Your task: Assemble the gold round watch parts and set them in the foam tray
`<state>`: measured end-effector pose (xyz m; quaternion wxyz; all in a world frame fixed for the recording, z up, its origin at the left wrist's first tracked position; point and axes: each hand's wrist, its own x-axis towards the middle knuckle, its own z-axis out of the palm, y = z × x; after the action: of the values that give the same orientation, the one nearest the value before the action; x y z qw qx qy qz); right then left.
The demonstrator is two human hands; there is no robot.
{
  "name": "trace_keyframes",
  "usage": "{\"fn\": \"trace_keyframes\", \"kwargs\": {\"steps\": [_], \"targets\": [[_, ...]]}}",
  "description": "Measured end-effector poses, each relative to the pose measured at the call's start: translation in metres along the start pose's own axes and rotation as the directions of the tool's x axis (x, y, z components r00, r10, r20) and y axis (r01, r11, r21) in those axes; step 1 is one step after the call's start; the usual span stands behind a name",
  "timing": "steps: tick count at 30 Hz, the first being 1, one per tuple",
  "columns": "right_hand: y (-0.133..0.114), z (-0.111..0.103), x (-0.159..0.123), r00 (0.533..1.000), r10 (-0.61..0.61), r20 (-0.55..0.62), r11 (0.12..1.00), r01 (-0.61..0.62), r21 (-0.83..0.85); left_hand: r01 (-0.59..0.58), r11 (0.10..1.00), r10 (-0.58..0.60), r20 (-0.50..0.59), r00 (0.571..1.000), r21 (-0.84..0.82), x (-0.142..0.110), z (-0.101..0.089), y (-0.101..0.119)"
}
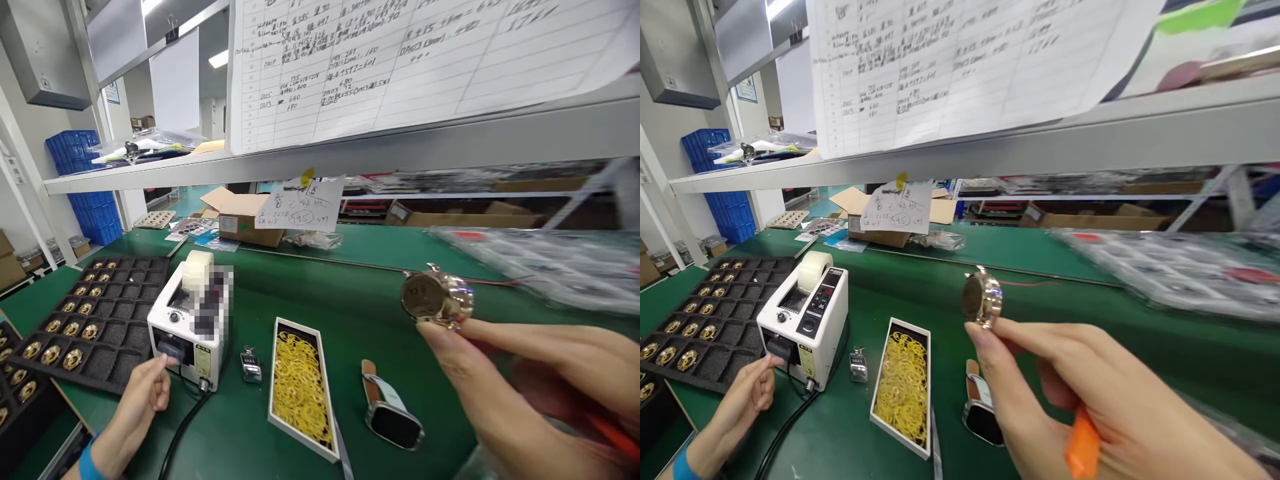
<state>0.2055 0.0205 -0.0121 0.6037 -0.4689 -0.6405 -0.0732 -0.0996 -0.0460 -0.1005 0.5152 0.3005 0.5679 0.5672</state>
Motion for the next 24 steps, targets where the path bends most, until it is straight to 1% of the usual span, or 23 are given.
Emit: {"fn": "trace_keyframes", "kwargs": {"steps": [1,2,3,4,5,6,7,8,9,10,11,12,13,14,15,17,19,20,22,24], "targets": [[-0.002,0.000,0.000,0.999,-0.031,-0.025,1.000,0.031,-0.001,-0.058,0.998,0.058,-0.032,0.998,-0.010,0.001,0.000,0.008],[-0.006,-0.001,0.000,0.998,-0.044,-0.038,0.999,0.045,0.005,-0.146,0.989,0.147,-0.054,0.988,0.016,0.001,0.002,0.017],[-0.011,-0.002,0.000,0.999,-0.042,-0.028,0.999,0.043,0.028,-0.259,0.963,0.264,-0.056,0.963,0.075,0.000,0.006,0.027],[-0.017,-0.003,0.000,1.000,-0.026,0.007,0.997,0.026,0.072,-0.381,0.910,0.390,-0.027,0.920,0.161,-0.001,0.011,0.037],[-0.023,-0.005,0.001,0.999,-0.008,0.042,0.992,0.003,0.127,-0.493,0.828,0.501,0.043,0.864,0.266,-0.003,0.017,0.046],[-0.027,-0.006,0.002,0.996,0.007,0.088,0.982,-0.024,0.186,-0.581,0.724,0.570,0.152,0.808,0.373,-0.005,0.023,0.056],[-0.030,-0.008,0.003,0.991,0.018,0.134,0.968,-0.051,0.245,-0.638,0.612,0.586,0.274,0.763,0.467,-0.006,0.029,0.064],[-0.032,-0.009,0.004,0.983,0.031,0.182,0.951,-0.085,0.298,-0.669,0.508,0.561,0.382,0.735,0.542,-0.006,0.035,0.072],[-0.033,-0.010,0.005,0.968,0.057,0.243,0.932,-0.139,0.335,-0.679,0.423,0.519,0.454,0.724,0.600,-0.006,0.041,0.080],[-0.033,-0.011,0.007,0.947,0.084,0.310,0.909,-0.200,0.366,-0.675,0.363,0.480,0.492,0.726,0.642,-0.007,0.047,0.088],[-0.034,-0.012,0.009,0.918,0.103,0.384,0.877,-0.266,0.400,-0.672,0.331,0.460,0.508,0.728,0.663,-0.007,0.053,0.095],[-0.035,-0.012,0.010,0.884,0.113,0.453,0.838,-0.330,0.435,-0.675,0.325,0.456,0.515,0.726,0.663,-0.009,0.060,0.102],[-0.036,-0.013,0.012,0.848,0.120,0.516,0.794,-0.394,0.463,-0.690,0.341,0.460,0.527,0.715,0.638,-0.011,0.068,0.108],[-0.037,-0.013,0.013,0.810,0.123,0.573,0.747,-0.456,0.484,-0.716,0.374,0.462,0.551,0.695,0.590,-0.014,0.075,0.114],[-0.039,-0.013,0.013,0.781,0.128,0.611,0.702,-0.507,0.501,-0.745,0.414,0.460,0.587,0.667,0.522,-0.018,0.083,0.118],[-0.042,-0.013,0.013,0.730,0.150,0.667,0.633,-0.589,0.503,-0.788,0.490,0.450,0.666,0.594,0.372,-0.026,0.099,0.122],[-0.045,-0.013,0.013,0.706,0.163,0.689,0.593,-0.628,0.504,-0.796,0.541,0.433,0.721,0.541,0.272,-0.031,0.112,0.121],[-0.046,-0.013,0.013,0.699,0.157,0.697,0.580,-0.637,0.508,-0.795,0.554,0.431,0.733,0.526,0.245,-0.032,0.117,0.118],[-0.047,-0.012,0.012,0.684,0.136,0.717,0.554,-0.652,0.517,-0.798,0.562,0.444,0.735,0.513,0.217,-0.029,0.124,0.113],[-0.048,-0.012,0.012,0.668,0.116,0.735,0.521,-0.671,0.528,-0.806,0.551,0.456,0.731,0.508,0.216,-0.024,0.126,0.109]]}}
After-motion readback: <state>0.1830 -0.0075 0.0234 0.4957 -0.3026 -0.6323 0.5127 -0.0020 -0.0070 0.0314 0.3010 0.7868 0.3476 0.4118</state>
